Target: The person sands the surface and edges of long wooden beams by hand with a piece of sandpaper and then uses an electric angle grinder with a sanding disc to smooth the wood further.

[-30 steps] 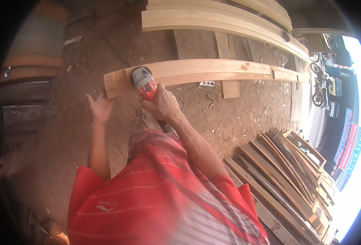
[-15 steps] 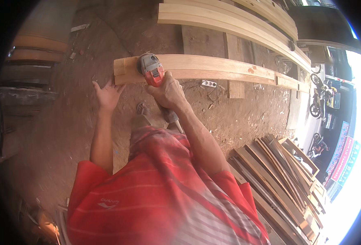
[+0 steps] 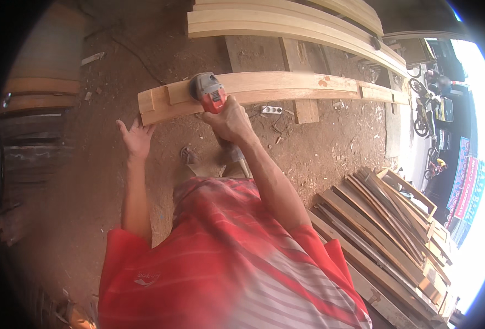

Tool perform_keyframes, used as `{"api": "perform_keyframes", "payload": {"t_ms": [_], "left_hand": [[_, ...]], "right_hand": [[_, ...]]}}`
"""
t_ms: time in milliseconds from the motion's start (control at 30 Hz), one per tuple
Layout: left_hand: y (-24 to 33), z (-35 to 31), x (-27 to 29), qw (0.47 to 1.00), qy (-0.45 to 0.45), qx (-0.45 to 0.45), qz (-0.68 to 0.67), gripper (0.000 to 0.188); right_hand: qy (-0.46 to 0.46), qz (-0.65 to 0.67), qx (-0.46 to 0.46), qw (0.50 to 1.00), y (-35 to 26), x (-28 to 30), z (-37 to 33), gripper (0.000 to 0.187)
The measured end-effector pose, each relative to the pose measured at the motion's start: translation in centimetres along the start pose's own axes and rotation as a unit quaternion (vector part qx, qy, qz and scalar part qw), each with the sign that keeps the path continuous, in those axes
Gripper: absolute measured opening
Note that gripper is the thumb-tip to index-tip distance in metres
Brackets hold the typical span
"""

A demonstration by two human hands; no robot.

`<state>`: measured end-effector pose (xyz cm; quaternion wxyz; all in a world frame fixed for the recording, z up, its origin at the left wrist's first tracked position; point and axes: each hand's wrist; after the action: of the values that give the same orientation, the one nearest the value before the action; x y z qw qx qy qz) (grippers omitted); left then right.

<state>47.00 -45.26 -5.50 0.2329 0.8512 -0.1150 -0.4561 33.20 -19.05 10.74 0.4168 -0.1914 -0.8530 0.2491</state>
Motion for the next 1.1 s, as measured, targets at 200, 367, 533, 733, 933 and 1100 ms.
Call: {"api": "perform_keyframes", "payload": {"t_ms": [200,367,533,733,933,1100], "left_hand": [[0.8,2.1,-1.5,0.984,0.135,-0.004,0.112,0.105],[0.3,5.5,-4.5,0.859,0.262,-0.013,0.44,0.086],[-1.0,6.9,-3.2,0.841,0.267,-0.062,0.466,0.085],[-0.6,7.5,-1.9,0.805,0.284,-0.073,0.516,0.087],[0.0,7.4,-1.9,0.733,0.348,-0.036,0.583,0.096],[0.1,7.4,-2.7,0.696,0.398,-0.027,0.598,0.103]], "right_hand": [[0.005,-0.018,0.003,1.0,2.0,2.3,0.0,0.073],[0.09,0.061,-0.064,0.992,10.1,11.9,0.9,0.056],[0.158,0.078,-0.112,0.978,18.7,20.4,4.5,0.049],[0.225,0.1,-0.142,0.959,27.2,31.3,8.0,0.052],[0.206,0.078,-0.116,0.969,27.7,32.1,8.2,0.061],[0.207,0.088,-0.133,0.965,28.2,33.8,8.3,0.061]]}}
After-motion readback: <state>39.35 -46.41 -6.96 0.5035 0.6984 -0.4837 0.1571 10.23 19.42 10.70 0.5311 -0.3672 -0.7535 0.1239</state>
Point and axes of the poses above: each hand's wrist, its own z-axis towards the middle knuckle, its own x-axis out of the back of the hand, y = z × x, and after that the axes turned 3 degrees about -y, right-handed
